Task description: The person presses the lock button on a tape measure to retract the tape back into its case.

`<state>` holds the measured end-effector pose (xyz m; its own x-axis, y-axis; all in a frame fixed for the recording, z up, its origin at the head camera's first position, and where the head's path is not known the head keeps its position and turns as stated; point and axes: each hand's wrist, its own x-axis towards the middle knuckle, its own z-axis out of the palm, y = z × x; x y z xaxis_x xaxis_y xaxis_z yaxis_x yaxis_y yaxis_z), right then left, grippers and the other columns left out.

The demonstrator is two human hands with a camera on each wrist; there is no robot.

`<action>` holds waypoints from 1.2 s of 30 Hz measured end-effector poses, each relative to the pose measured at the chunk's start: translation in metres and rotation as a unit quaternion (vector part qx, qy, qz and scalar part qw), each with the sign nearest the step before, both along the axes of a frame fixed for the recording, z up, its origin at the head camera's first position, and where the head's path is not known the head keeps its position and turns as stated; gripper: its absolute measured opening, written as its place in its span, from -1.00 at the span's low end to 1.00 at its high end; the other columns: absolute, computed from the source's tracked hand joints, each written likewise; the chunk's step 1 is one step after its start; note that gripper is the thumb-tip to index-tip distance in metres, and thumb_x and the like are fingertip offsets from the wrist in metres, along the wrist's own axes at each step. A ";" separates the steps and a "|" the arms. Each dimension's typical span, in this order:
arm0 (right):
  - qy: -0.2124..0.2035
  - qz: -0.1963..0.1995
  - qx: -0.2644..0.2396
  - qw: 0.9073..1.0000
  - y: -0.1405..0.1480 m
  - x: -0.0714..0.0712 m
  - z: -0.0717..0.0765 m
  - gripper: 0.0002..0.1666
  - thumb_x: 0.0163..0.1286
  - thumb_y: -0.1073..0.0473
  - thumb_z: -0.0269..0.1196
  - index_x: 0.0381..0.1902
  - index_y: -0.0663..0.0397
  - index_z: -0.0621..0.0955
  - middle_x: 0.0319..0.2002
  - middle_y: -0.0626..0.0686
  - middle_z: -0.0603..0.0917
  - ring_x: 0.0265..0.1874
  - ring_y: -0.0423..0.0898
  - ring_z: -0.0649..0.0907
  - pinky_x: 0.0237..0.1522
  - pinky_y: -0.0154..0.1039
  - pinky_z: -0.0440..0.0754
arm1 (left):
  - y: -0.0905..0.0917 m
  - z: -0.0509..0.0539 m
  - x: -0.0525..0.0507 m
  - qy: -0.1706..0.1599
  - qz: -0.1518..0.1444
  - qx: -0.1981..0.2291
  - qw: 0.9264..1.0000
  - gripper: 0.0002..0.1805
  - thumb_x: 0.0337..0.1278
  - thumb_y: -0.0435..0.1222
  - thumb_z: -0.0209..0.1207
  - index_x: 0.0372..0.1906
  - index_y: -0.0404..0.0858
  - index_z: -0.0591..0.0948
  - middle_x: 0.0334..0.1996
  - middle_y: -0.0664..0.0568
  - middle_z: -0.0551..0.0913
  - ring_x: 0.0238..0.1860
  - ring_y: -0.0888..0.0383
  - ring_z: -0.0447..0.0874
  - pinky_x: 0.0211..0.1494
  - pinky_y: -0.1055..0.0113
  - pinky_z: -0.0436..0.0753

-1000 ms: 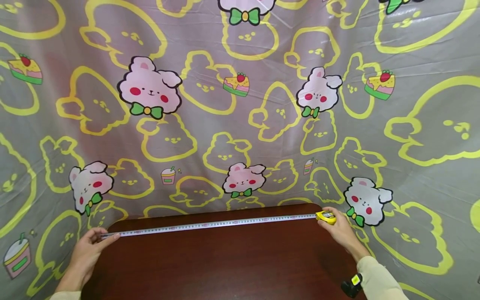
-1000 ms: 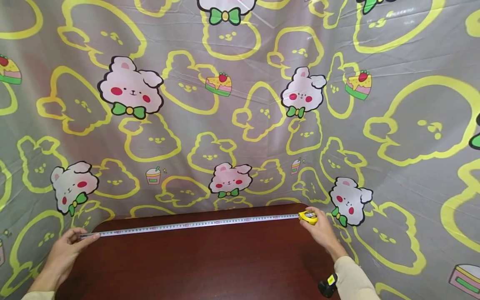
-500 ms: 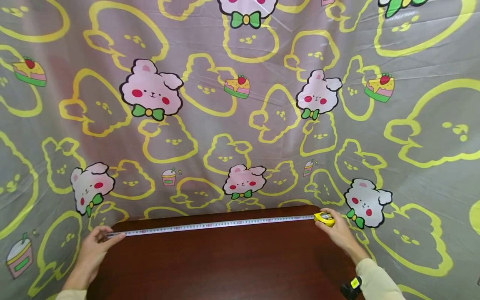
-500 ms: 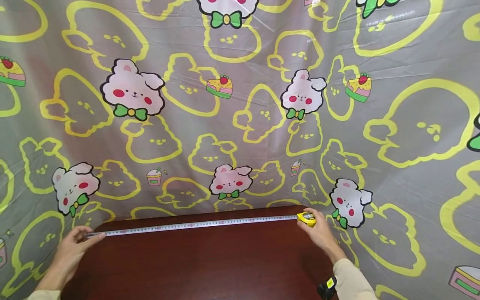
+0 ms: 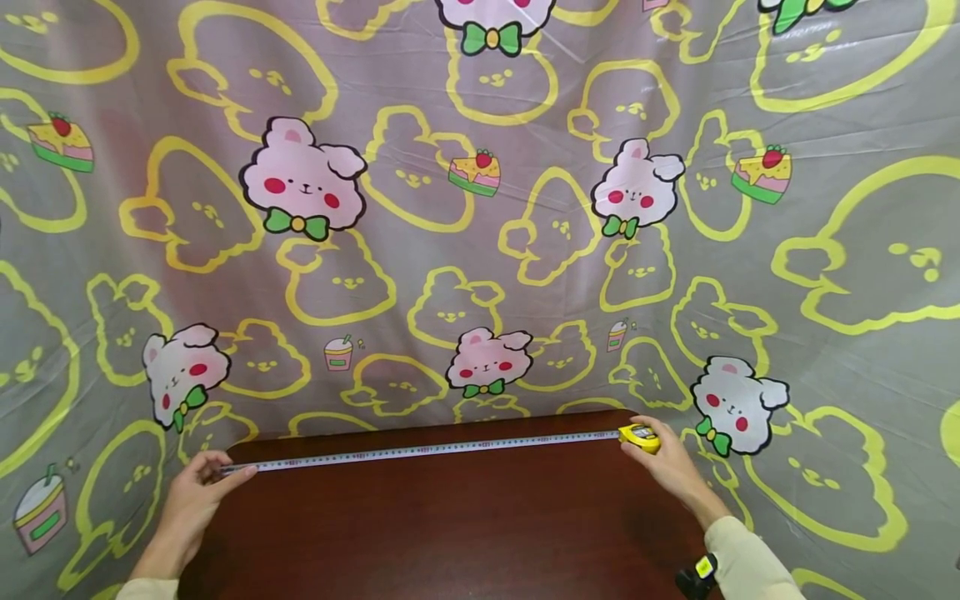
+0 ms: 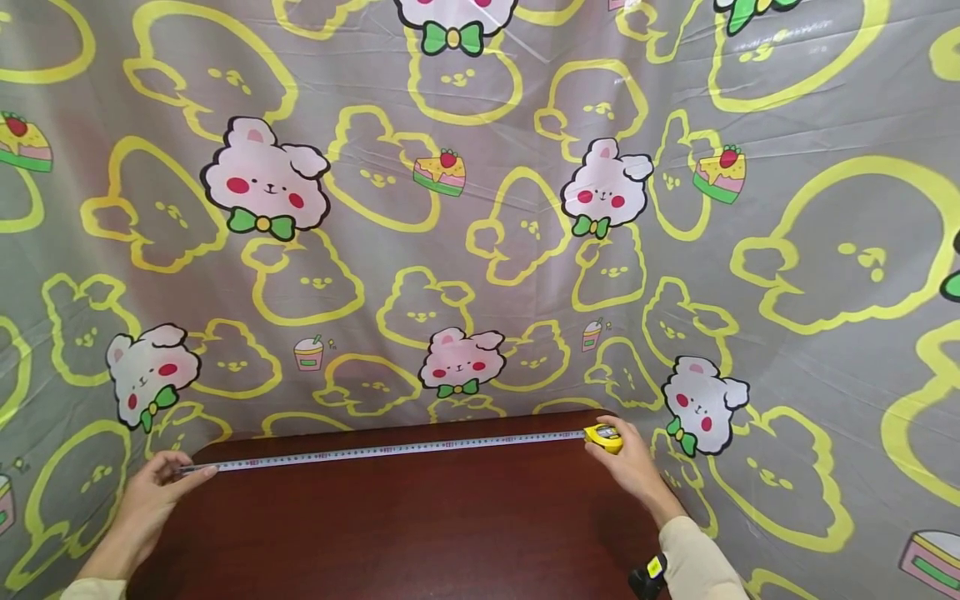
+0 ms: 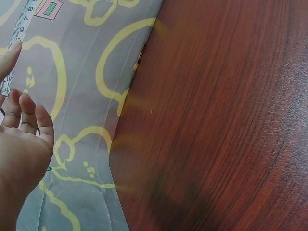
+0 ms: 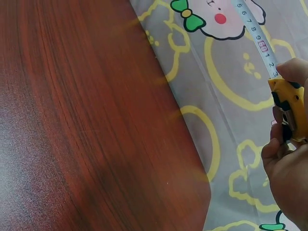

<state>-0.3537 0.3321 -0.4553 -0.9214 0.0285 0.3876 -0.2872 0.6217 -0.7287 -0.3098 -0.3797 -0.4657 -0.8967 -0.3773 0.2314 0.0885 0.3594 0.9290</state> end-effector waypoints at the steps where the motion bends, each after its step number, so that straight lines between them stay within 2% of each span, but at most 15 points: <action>1: 0.000 0.001 0.001 1.000 0.000 0.000 -0.001 -0.35 0.41 0.11 0.42 0.34 0.25 0.47 0.22 0.38 0.45 0.06 0.21 0.49 0.03 -0.06 0.49 | 0.000 0.000 0.000 -0.001 -0.001 0.000 1.000 -0.54 0.16 -0.13 0.51 -0.12 -0.24 0.48 -0.36 0.23 0.53 -0.25 0.23 0.39 -0.22 0.40 0.46; 8: 0.020 -0.001 0.007 1.000 -0.002 -0.002 -0.002 -0.35 0.39 0.11 0.43 0.33 0.24 0.50 0.19 0.40 0.48 0.05 0.22 0.50 0.01 -0.08 0.45 | 0.002 0.000 -0.002 0.000 -0.007 -0.014 1.000 -0.46 0.18 -0.12 0.50 -0.05 -0.35 0.45 -0.36 0.22 0.53 -0.26 0.24 0.41 -0.24 0.40 0.47; 14: 0.017 -0.001 0.011 1.000 -0.005 -0.003 -0.002 -0.35 0.39 0.10 0.43 0.34 0.24 0.51 0.20 0.40 0.47 0.03 0.22 0.51 0.01 -0.09 0.47 | 0.004 0.000 -0.004 -0.011 -0.008 -0.012 1.000 -0.46 0.17 -0.08 0.50 -0.05 -0.33 0.46 -0.35 0.23 0.55 -0.26 0.24 0.44 -0.23 0.39 0.49; 22: 0.023 -0.003 0.011 1.000 -0.009 -0.003 -0.004 -0.35 0.37 0.07 0.45 0.32 0.21 0.54 0.18 0.38 0.49 0.00 0.20 0.53 -0.04 -0.12 0.51 | 0.012 -0.001 -0.005 0.004 -0.022 -0.003 1.000 -0.49 0.20 -0.13 0.49 -0.06 -0.36 0.46 -0.34 0.21 0.55 -0.26 0.24 0.45 -0.23 0.40 0.48; 30: 0.022 -0.001 0.011 1.000 -0.013 -0.004 -0.007 -0.35 0.36 0.06 0.46 0.31 0.17 0.54 0.19 0.34 0.49 -0.01 0.19 0.53 -0.05 -0.14 0.52 | 0.015 0.002 -0.005 -0.035 -0.017 0.001 0.999 -0.44 0.17 -0.03 0.49 -0.05 -0.31 0.46 -0.31 0.14 0.53 -0.23 0.18 0.43 -0.22 0.34 0.49; 33: 0.025 0.001 0.010 1.000 -0.013 -0.005 -0.008 -0.35 0.35 0.05 0.47 0.30 0.17 0.55 0.18 0.33 0.50 -0.01 0.18 0.53 -0.06 -0.15 0.52 | 0.015 0.001 -0.006 -0.041 -0.016 -0.001 0.999 -0.44 0.17 -0.02 0.49 -0.05 -0.30 0.47 -0.30 0.12 0.53 -0.22 0.16 0.42 -0.22 0.33 0.49; 36: 0.033 0.003 0.009 0.999 -0.015 -0.006 -0.010 -0.35 0.32 0.06 0.49 0.28 0.17 0.56 0.13 0.29 0.53 -0.04 0.14 0.54 -0.09 -0.17 0.53 | 0.016 0.000 -0.006 -0.031 -0.018 -0.007 0.999 -0.44 0.18 -0.03 0.48 -0.04 -0.32 0.47 -0.30 0.13 0.53 -0.23 0.17 0.43 -0.23 0.34 0.49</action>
<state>-0.3601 0.3174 -0.4653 -0.8943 0.0159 0.4472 -0.3371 0.6334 -0.6966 -0.3158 -0.3641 -0.4656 -0.9224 -0.3418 0.1798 0.0437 0.3702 0.9279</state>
